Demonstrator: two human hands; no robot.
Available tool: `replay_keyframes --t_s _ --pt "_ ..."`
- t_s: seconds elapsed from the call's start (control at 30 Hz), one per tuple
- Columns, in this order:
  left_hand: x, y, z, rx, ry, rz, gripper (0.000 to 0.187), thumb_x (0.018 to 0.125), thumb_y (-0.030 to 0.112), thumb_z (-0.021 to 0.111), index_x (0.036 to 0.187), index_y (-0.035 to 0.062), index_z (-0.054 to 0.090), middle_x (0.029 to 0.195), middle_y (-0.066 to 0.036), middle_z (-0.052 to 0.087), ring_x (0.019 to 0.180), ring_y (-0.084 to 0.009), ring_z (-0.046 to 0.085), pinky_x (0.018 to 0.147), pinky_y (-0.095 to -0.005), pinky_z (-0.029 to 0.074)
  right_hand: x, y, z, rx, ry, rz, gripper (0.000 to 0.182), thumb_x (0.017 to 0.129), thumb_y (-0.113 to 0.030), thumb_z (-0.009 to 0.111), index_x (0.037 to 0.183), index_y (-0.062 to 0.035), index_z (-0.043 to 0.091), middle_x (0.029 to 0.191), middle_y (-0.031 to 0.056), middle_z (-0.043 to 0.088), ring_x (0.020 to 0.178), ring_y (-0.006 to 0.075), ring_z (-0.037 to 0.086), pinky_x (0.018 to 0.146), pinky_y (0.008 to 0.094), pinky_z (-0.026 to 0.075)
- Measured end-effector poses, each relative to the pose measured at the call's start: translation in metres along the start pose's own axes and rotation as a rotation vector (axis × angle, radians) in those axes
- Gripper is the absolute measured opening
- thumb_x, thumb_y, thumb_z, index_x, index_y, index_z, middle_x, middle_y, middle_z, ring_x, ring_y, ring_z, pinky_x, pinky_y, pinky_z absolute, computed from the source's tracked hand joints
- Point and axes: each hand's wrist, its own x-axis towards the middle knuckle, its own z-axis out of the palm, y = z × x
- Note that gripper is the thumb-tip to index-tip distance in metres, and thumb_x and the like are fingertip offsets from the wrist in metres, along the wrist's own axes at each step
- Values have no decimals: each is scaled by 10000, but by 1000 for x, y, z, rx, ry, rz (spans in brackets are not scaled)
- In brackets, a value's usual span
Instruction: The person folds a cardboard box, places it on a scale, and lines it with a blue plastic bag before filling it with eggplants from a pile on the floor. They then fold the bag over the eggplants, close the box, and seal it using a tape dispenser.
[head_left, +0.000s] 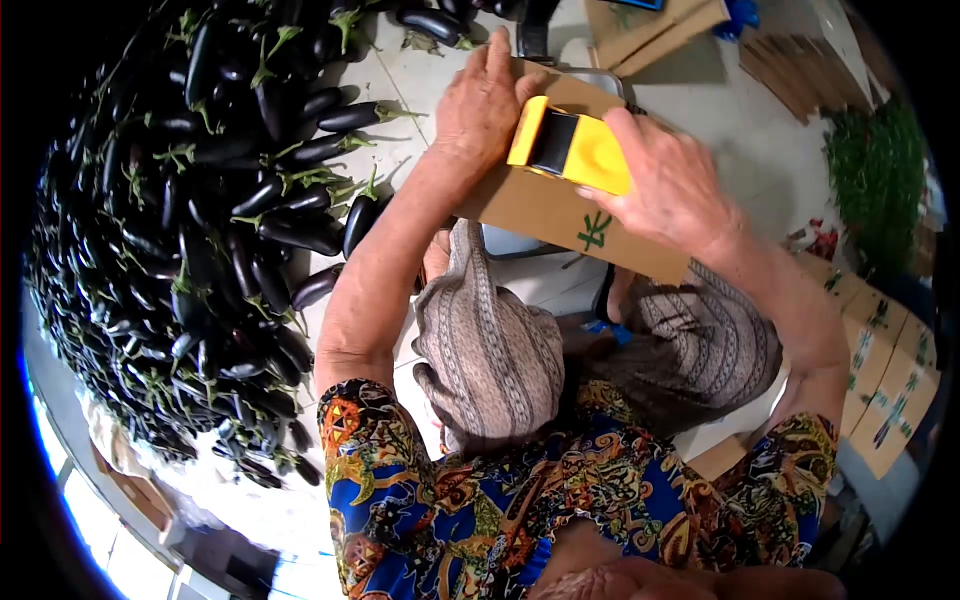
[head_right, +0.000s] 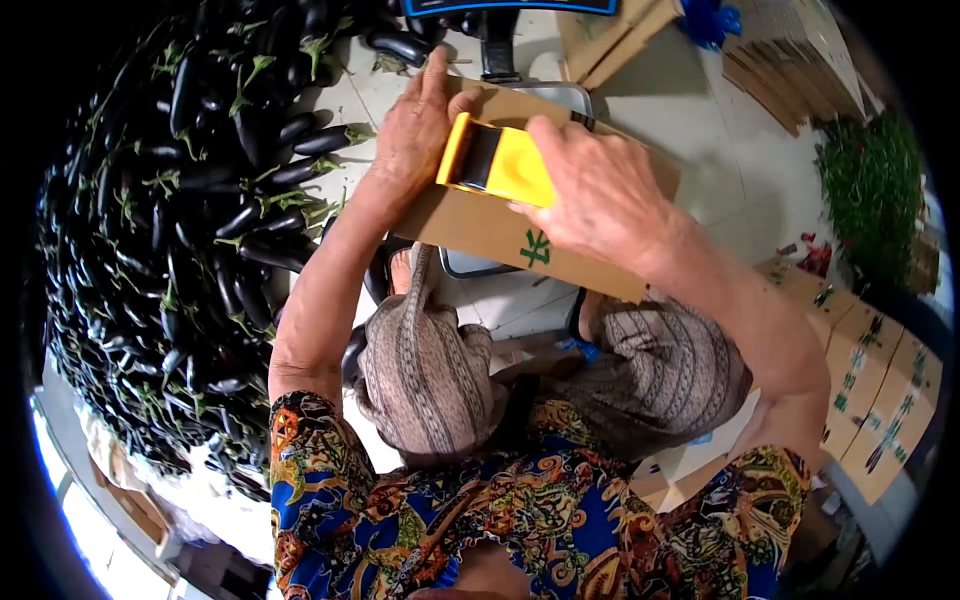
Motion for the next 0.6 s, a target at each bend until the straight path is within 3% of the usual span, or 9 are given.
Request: replay_keyframes --t_s 0.1,0.2,0.23,0.33,0.47,0.6 --pt "3 8 -11 175 -183 -118 624 966 508 420 1456 143 297 1158 -235 607 1003 -424 625 873 -480 494 -11 10 -2 -82 195 -155 502 835 -379 730 1057 -14 466 695 133 582 540 228 600 409 378 495" --pt "3 7 -12 227 -181 -150 582 973 532 359 1457 215 300 1098 -240 633 985 -444 629 871 -513 482 -47 35 -10 -22 96 -62 511 837 -372 725 1075 -8 457 706 155 577 564 261 621 433 390 514" --pt "2 5 -11 247 -203 -172 578 973 539 352 1457 226 304 1096 -240 638 995 -446 625 874 -512 481 -61 46 -5 -86 37 24 549 808 -360 749 1099 -10 442 766 173 588 640 315 652 538 422 551" --pt "5 -5 -7 281 -219 -221 585 968 571 333 1458 252 319 1132 -236 649 1032 -445 618 883 -518 475 -108 81 3 -56 121 33 571 778 -349 770 1101 -22 432 832 179 594 681 343 656 609 423 564" --pt "7 -20 -5 303 -196 -221 577 968 594 317 1464 300 313 1067 -255 666 994 -474 622 872 -531 479 -147 109 21 31 134 83 555 755 -327 788 1075 -46 432 898 165 597 753 330 657 635 420 556" --pt "7 -40 -3 264 -136 -112 588 969 608 302 1465 291 316 1046 -259 670 988 -486 619 861 -537 481 -166 119 30 62 124 126 571 727 -295 799 1071 -32 427 932 176 587 828 376 635 706 450 535"
